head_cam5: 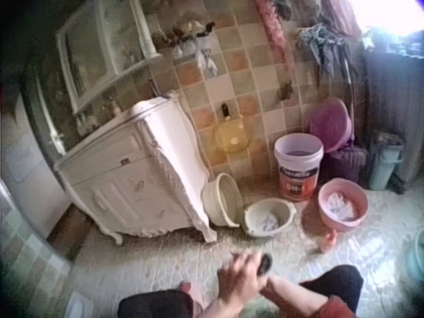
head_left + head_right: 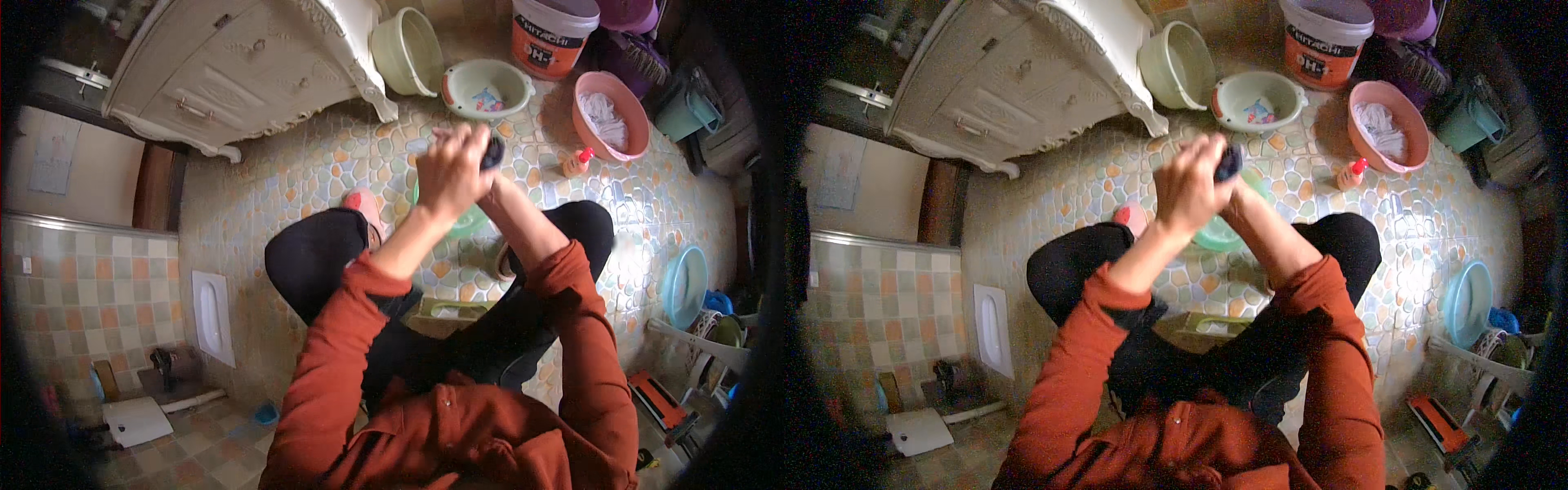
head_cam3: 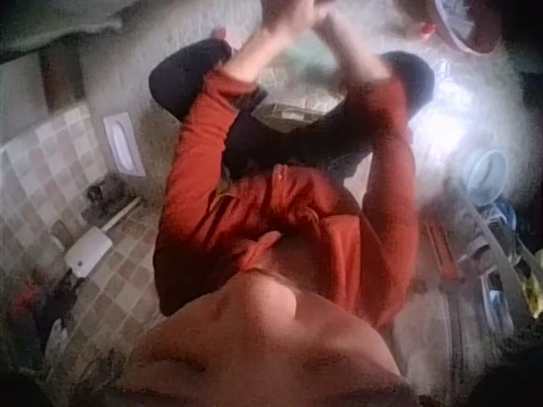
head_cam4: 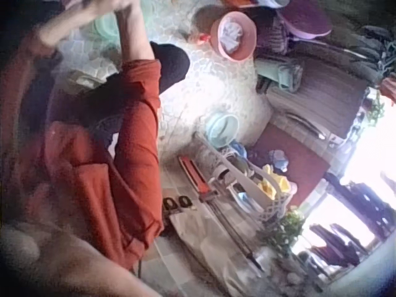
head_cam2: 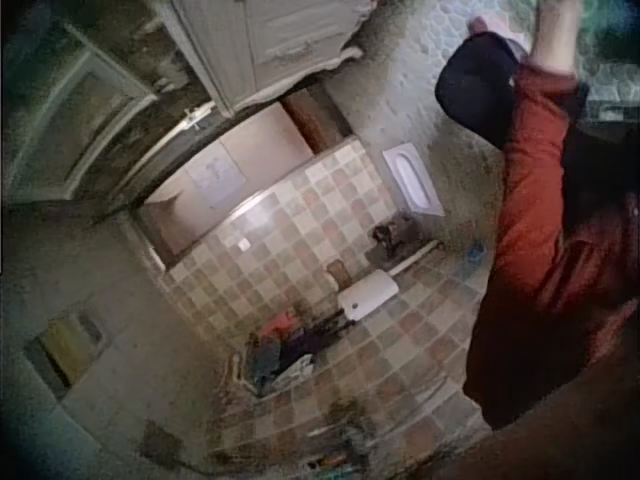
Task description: Manually washing a piece of clothing in a basin in a bathroom.
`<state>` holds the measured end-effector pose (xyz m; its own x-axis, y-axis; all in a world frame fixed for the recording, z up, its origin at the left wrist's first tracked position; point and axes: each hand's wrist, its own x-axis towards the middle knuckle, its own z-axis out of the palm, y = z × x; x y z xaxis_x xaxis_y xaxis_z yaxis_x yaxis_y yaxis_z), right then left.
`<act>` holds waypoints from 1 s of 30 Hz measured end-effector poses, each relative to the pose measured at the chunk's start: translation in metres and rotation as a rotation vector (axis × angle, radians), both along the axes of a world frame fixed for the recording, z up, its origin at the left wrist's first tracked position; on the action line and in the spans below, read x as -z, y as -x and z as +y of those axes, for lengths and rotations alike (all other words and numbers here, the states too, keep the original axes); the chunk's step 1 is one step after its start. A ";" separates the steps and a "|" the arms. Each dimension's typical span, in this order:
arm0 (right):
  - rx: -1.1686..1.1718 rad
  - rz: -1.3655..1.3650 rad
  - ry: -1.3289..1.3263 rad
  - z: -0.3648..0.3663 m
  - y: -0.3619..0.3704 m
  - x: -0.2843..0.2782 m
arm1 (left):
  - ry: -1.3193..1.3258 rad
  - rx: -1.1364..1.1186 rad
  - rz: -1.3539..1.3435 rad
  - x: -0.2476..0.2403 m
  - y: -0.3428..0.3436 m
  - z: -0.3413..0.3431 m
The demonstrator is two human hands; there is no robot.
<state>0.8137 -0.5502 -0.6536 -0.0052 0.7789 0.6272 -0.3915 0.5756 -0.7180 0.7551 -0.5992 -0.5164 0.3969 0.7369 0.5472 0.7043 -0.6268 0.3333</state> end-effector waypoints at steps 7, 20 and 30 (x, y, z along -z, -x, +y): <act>-0.627 0.660 0.867 0.002 0.003 -0.024 | 0.364 -0.248 -0.208 -0.007 0.000 0.031; -0.187 -0.169 1.153 -0.034 -0.012 -0.096 | 0.825 -0.430 -0.385 0.038 0.066 0.071; -0.162 -0.448 0.356 -0.033 -0.011 -0.073 | 1.445 0.063 -1.291 0.024 0.087 0.042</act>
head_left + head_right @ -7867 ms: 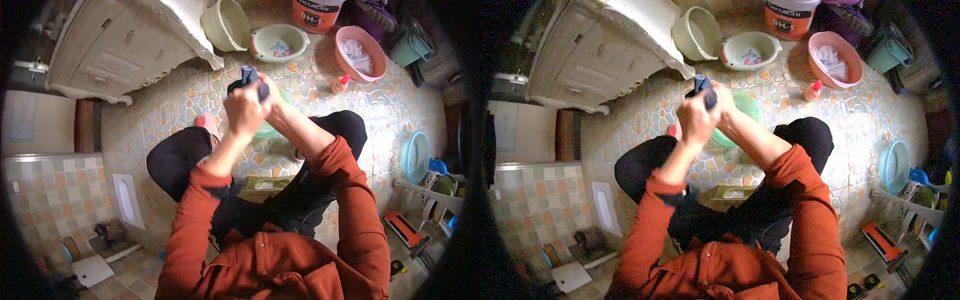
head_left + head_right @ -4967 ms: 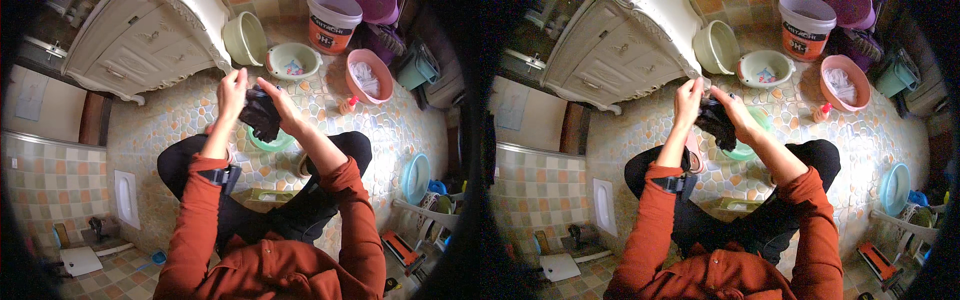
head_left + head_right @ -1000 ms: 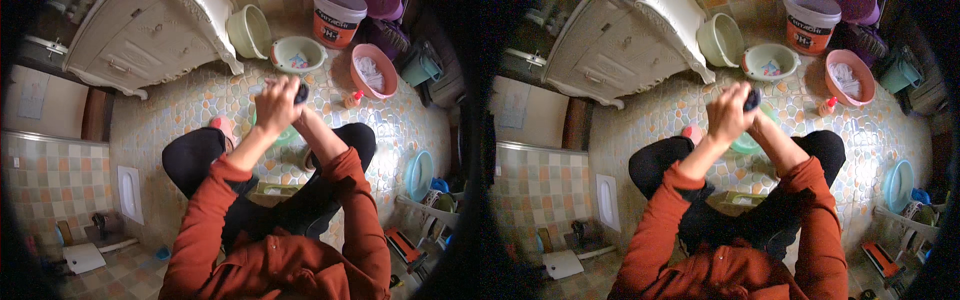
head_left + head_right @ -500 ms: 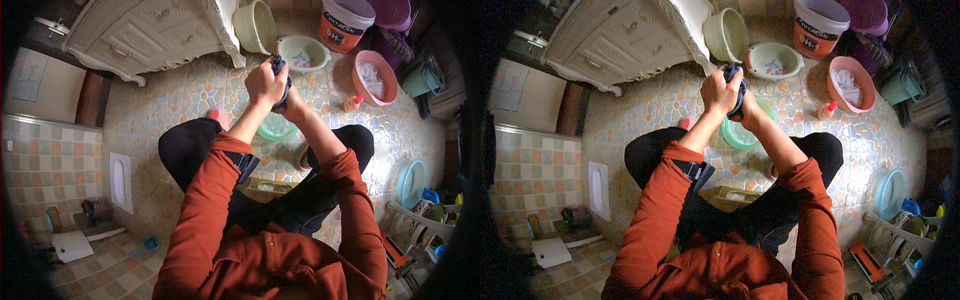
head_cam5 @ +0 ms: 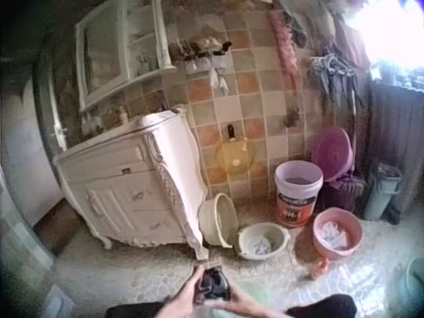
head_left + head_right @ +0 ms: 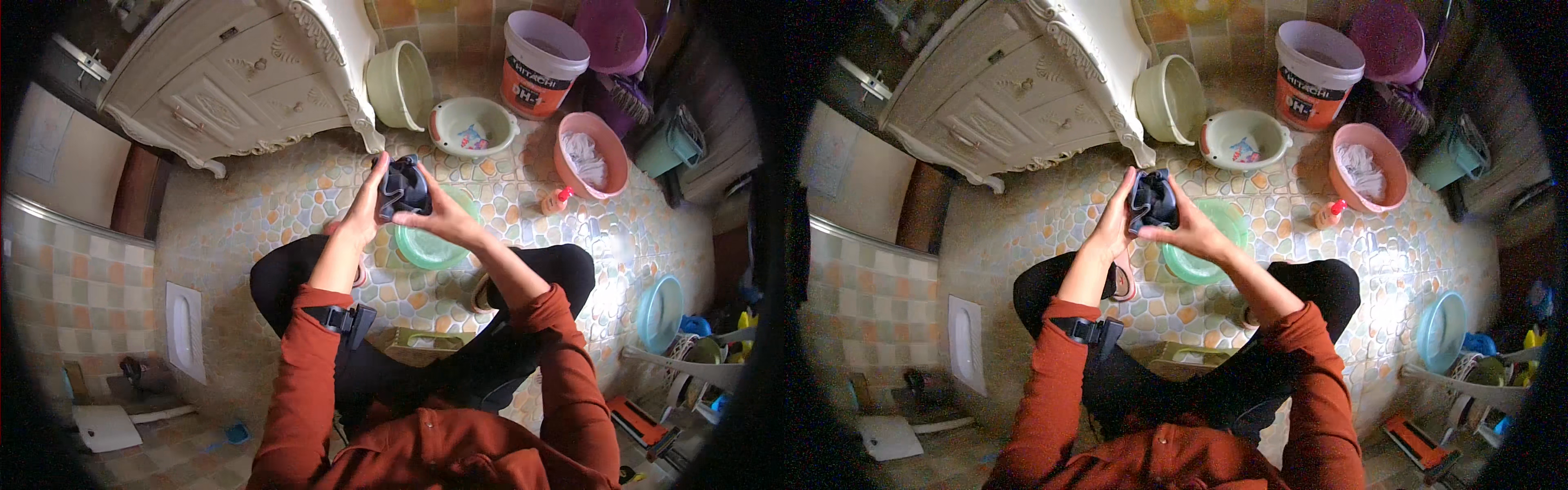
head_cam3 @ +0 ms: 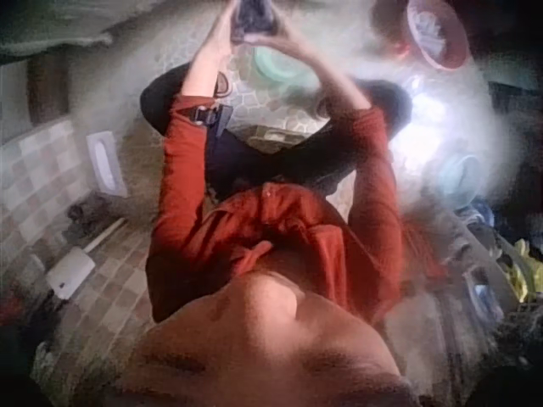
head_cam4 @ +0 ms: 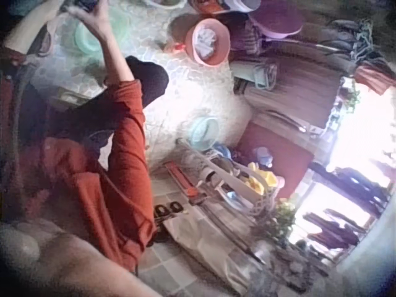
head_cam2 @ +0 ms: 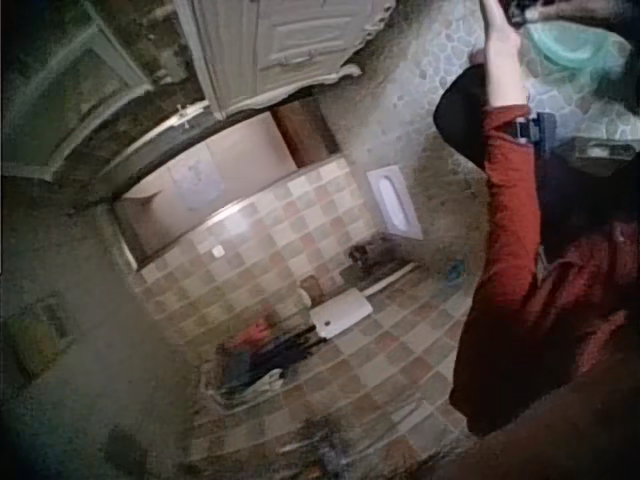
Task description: Manually washing a piece of clothing in a basin in a bathroom.
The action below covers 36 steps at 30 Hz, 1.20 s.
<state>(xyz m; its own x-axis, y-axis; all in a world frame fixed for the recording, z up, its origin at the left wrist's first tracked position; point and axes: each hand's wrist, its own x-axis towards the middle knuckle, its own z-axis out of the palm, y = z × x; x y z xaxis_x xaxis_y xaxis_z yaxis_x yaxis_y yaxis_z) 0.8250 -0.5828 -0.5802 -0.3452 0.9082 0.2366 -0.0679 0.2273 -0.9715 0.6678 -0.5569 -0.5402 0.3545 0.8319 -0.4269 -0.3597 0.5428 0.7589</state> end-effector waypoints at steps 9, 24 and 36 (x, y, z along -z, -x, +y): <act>0.151 -0.457 -0.026 0.003 -0.010 -0.025 | 0.068 0.091 -0.007 0.014 0.028 -0.005; 0.144 0.832 0.781 0.027 -0.032 0.025 | -0.212 -0.159 0.036 0.022 0.022 -0.029; 0.161 0.895 0.795 0.010 0.009 0.108 | -1.180 -0.154 1.243 0.020 -0.066 -0.043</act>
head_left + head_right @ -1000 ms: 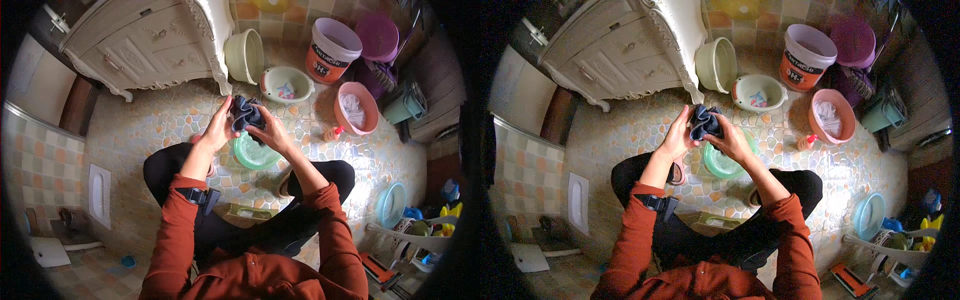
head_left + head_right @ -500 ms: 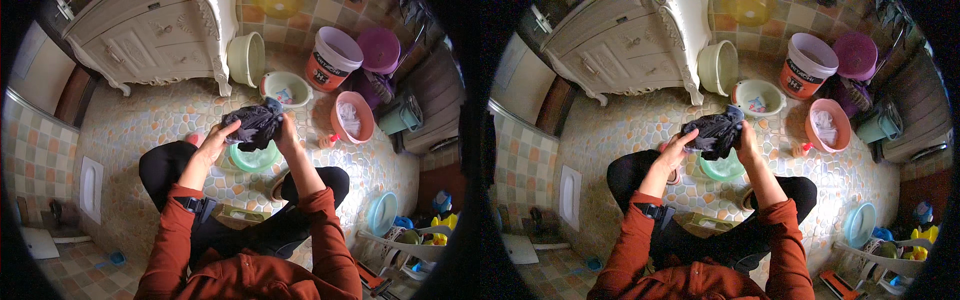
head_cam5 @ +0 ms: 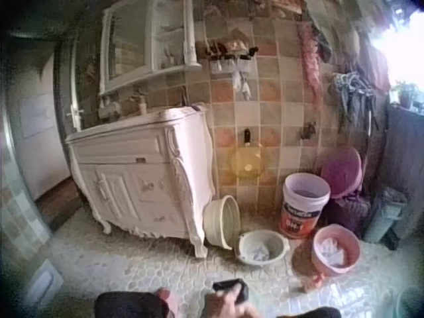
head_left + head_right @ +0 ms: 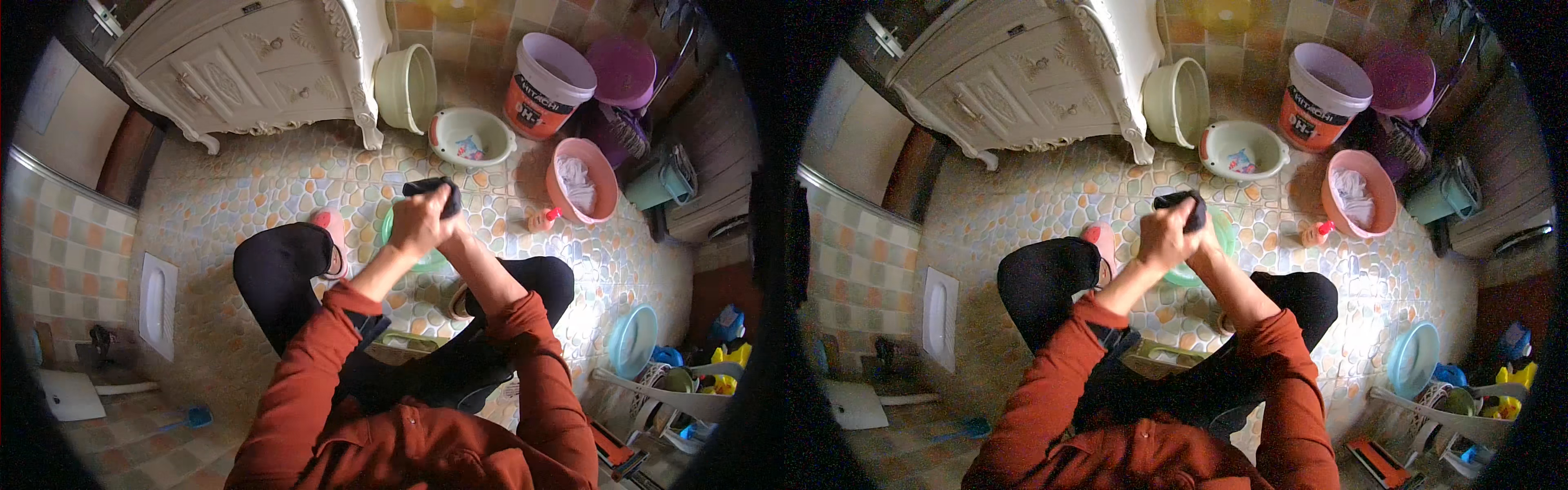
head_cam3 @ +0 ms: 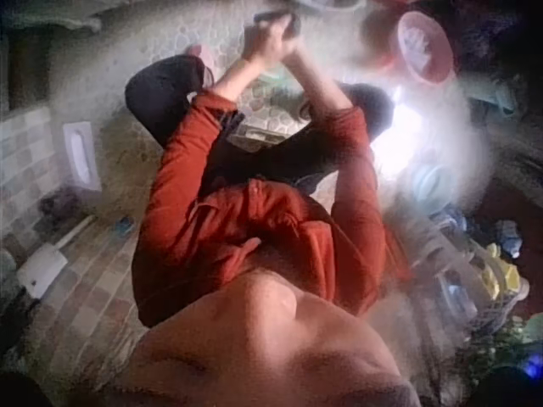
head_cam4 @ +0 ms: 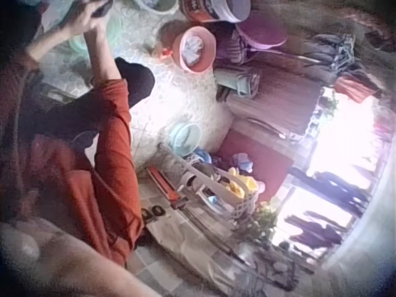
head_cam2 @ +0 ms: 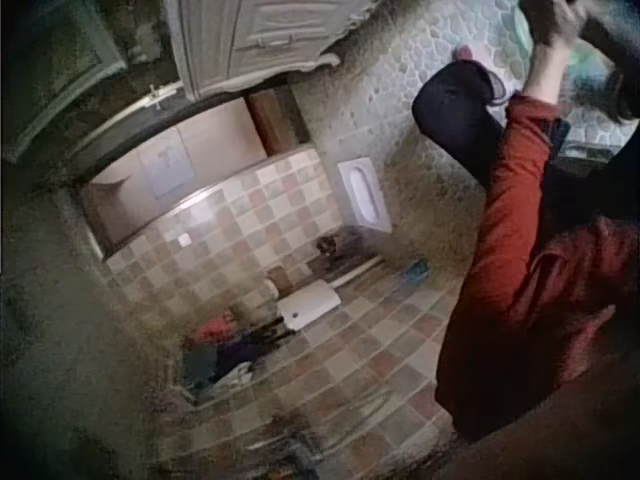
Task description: Manually washing a piece of clothing in a basin in a bathroom.
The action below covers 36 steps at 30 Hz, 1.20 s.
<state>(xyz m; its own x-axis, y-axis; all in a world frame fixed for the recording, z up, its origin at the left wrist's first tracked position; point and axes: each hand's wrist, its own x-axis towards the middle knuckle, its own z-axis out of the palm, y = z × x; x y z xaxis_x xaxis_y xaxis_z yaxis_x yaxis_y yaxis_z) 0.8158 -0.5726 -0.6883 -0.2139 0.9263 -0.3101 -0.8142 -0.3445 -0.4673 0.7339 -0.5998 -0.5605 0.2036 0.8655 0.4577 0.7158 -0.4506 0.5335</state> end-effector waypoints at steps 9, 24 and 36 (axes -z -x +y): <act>-0.179 -0.312 -0.086 -0.007 -0.033 -0.158 | 0.820 -0.053 -1.040 -0.035 0.115 0.046; 0.030 -0.883 -0.446 0.009 -0.040 -0.146 | 0.941 0.283 -1.473 -0.109 0.137 0.027; 0.092 -1.053 -0.795 -0.003 -0.044 -0.180 | 0.808 0.091 -0.236 -0.047 0.148 0.044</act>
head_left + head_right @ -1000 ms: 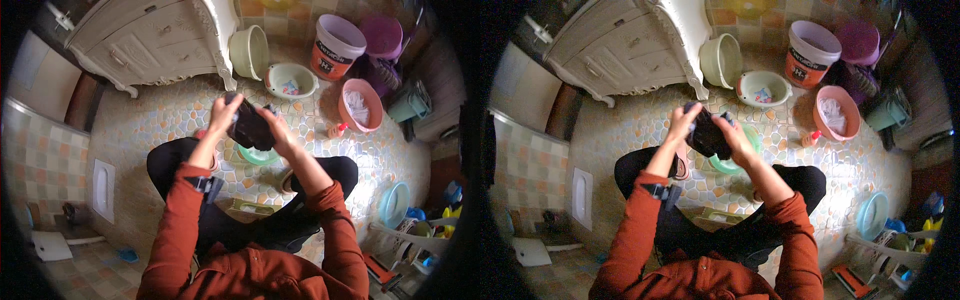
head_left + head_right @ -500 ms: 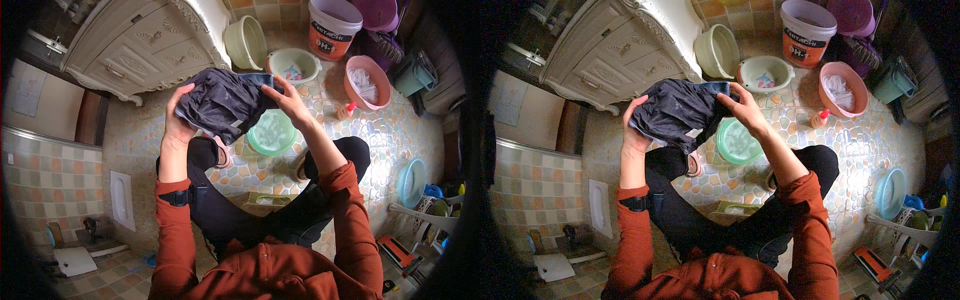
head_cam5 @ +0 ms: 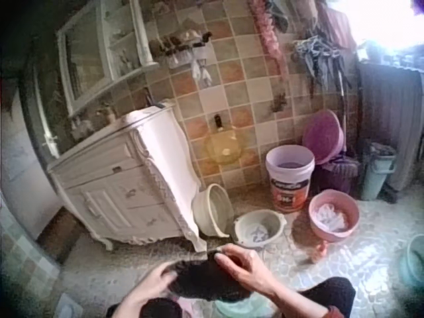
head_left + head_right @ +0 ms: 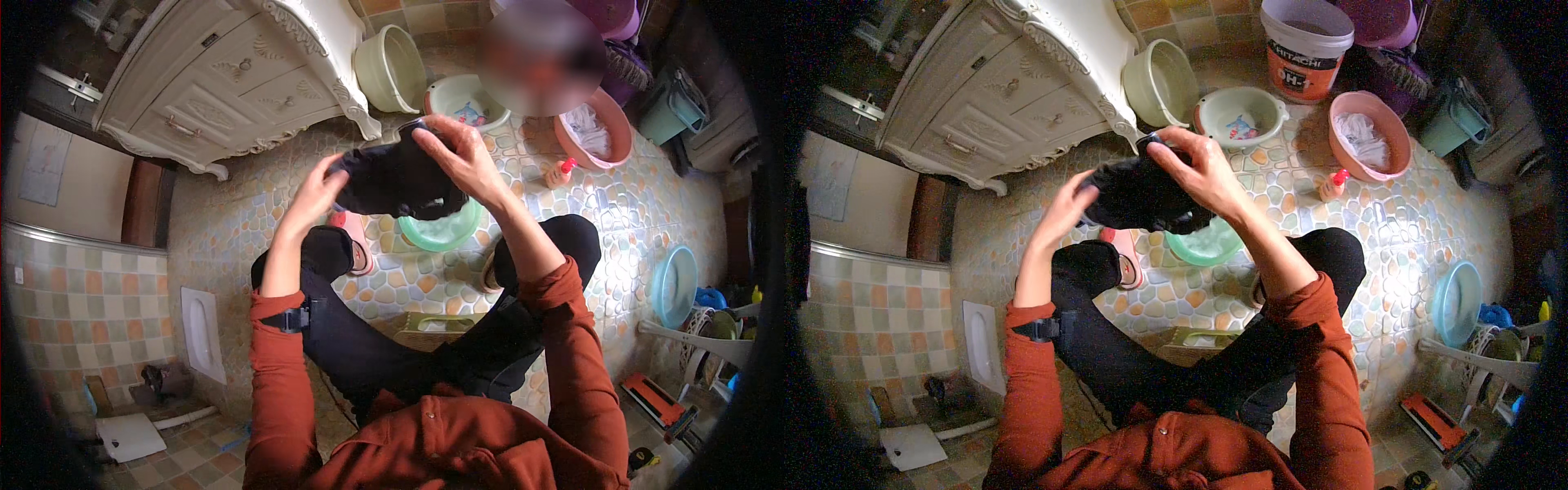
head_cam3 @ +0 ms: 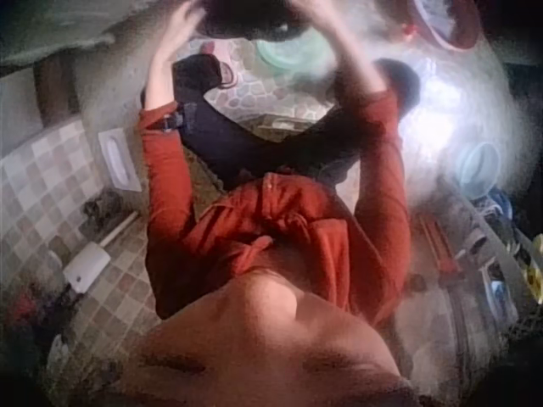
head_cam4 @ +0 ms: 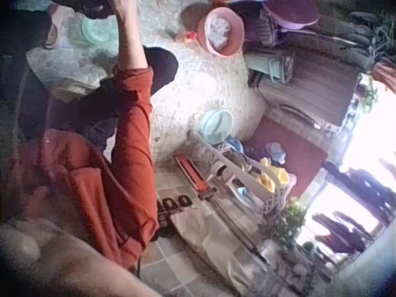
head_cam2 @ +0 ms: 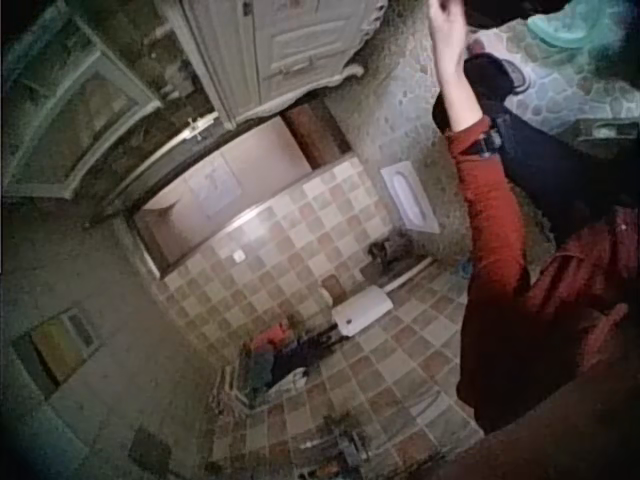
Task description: Manually washing a piece of clothing in a basin in a bathroom.
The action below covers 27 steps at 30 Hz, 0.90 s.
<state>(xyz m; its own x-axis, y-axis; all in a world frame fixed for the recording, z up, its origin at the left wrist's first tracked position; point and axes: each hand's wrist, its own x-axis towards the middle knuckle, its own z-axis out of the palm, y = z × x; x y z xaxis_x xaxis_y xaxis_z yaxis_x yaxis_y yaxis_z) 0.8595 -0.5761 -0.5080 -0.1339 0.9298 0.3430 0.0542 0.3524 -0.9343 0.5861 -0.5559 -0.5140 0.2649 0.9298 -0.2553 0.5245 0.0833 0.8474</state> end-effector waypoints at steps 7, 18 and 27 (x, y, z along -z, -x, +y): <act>-0.224 0.025 0.123 -0.003 0.010 0.004 | 0.033 0.333 -0.573 -0.019 -0.071 -0.029; -0.518 -0.466 0.290 -0.010 -0.021 0.014 | -0.197 0.049 -0.267 -0.056 -0.040 -0.016; -0.435 -0.091 0.396 0.004 -0.017 0.010 | -0.160 -0.135 -0.188 -0.068 0.015 0.005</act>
<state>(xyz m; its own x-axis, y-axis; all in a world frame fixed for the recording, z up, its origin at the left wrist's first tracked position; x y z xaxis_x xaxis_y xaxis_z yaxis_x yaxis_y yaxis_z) 0.8763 -0.5725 -0.5176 -0.5435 0.8379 -0.0496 0.0694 -0.0140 -0.9975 0.5709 -0.5510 -0.4460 0.1646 0.9845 -0.0602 0.3498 -0.0012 0.9368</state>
